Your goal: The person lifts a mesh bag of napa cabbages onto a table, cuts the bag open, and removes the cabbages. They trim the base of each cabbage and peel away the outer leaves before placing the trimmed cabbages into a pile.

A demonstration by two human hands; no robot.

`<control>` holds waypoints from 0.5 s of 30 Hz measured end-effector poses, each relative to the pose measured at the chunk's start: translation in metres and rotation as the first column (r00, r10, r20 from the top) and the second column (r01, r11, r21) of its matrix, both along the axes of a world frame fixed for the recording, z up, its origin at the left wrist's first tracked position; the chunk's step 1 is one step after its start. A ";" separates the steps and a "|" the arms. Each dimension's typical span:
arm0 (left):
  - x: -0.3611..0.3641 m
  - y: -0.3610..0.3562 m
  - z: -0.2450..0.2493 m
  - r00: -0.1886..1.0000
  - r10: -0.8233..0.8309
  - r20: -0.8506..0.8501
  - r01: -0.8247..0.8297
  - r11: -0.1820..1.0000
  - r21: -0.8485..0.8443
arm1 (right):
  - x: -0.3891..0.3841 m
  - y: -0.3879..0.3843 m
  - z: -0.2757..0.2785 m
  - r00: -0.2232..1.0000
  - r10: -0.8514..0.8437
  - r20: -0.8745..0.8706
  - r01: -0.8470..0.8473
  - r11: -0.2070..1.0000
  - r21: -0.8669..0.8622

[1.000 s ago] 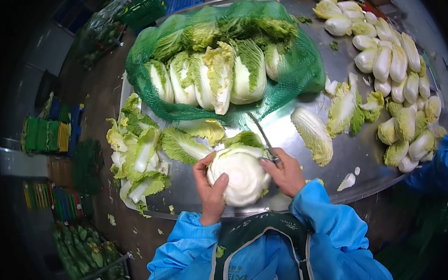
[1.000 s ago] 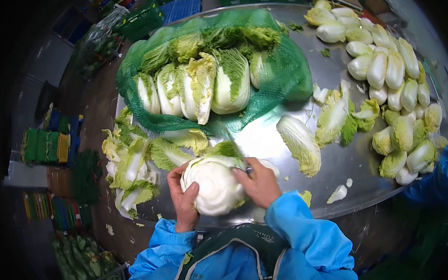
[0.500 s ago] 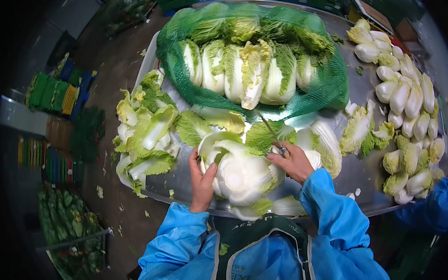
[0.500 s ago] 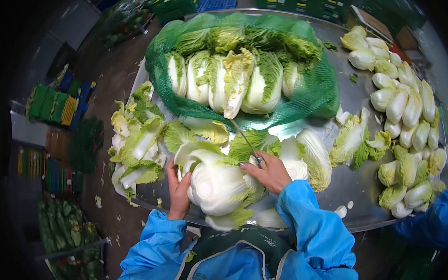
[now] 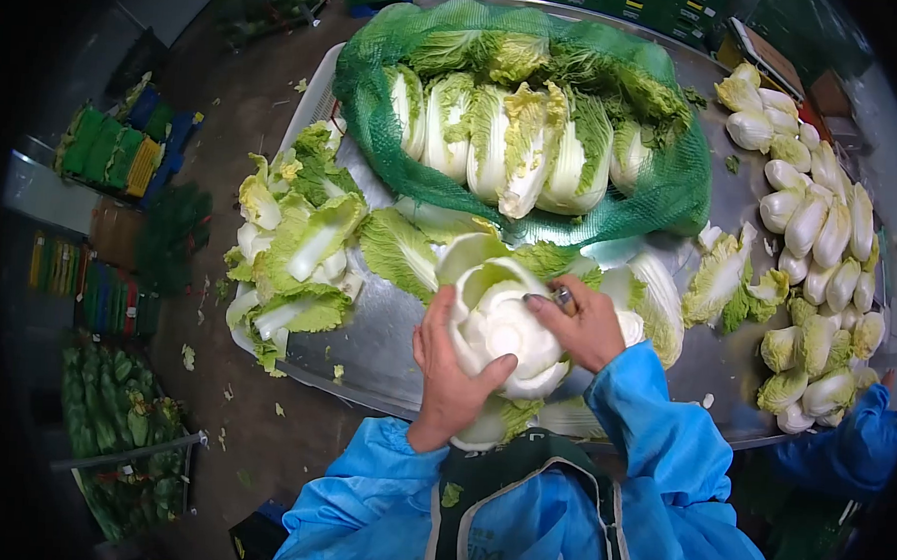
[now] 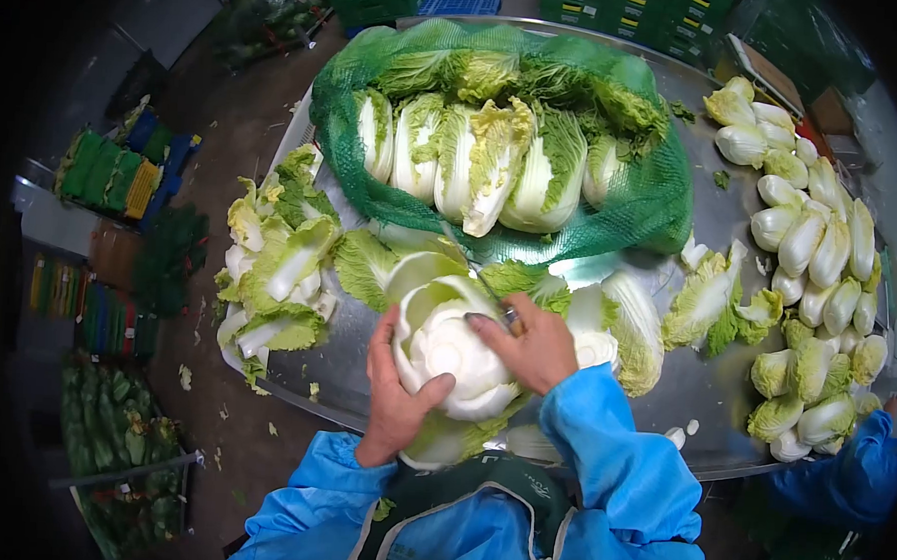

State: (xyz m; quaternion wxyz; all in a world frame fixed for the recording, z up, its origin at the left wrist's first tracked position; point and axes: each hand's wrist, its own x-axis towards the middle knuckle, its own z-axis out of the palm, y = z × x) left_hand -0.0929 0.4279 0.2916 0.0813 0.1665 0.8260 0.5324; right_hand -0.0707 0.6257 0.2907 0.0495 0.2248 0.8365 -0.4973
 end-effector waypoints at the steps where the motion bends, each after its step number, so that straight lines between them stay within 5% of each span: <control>1: 0.002 -0.004 -0.001 1.000 0.010 0.002 -0.010 1.000 0.000 | -0.001 0.009 -0.006 1.000 0.000 0.005 0.000 0.998 0.056; 4: 0.002 -0.011 0.000 0.997 0.038 0.064 -0.042 0.998 0.054 | -0.010 0.045 0.001 0.997 0.062 -0.039 -0.058 0.993 0.098; 6: 0.011 -0.010 0.003 0.999 0.018 0.030 -0.018 1.000 0.011 | -0.023 0.019 0.022 0.987 0.114 -0.112 -0.117 0.993 -0.022; 8: 0.017 -0.006 0.017 1.000 -0.001 0.007 0.002 0.998 -0.069 | -0.043 -0.002 0.019 0.817 0.532 -0.224 -0.460 0.834 0.305; 10: 0.022 -0.008 0.026 0.981 -0.084 -0.175 0.011 0.924 -0.381 | -0.069 -0.002 -0.007 0.841 0.536 -0.074 -0.508 0.829 0.235; 12: 0.023 -0.022 0.021 0.955 -0.075 -0.288 -0.016 0.953 -0.302 | -0.084 0.011 -0.022 0.929 0.371 0.009 -0.365 0.911 0.192; 14: 0.015 -0.046 0.014 0.836 -0.342 -0.430 0.164 0.902 -0.399 | -0.094 0.046 -0.057 0.987 0.159 0.025 -0.161 0.982 0.096; 15: 0.011 -0.062 0.002 0.902 -0.319 -0.292 0.278 0.945 -0.172 | -0.093 0.068 -0.069 1.000 0.017 0.012 -0.016 0.999 -0.039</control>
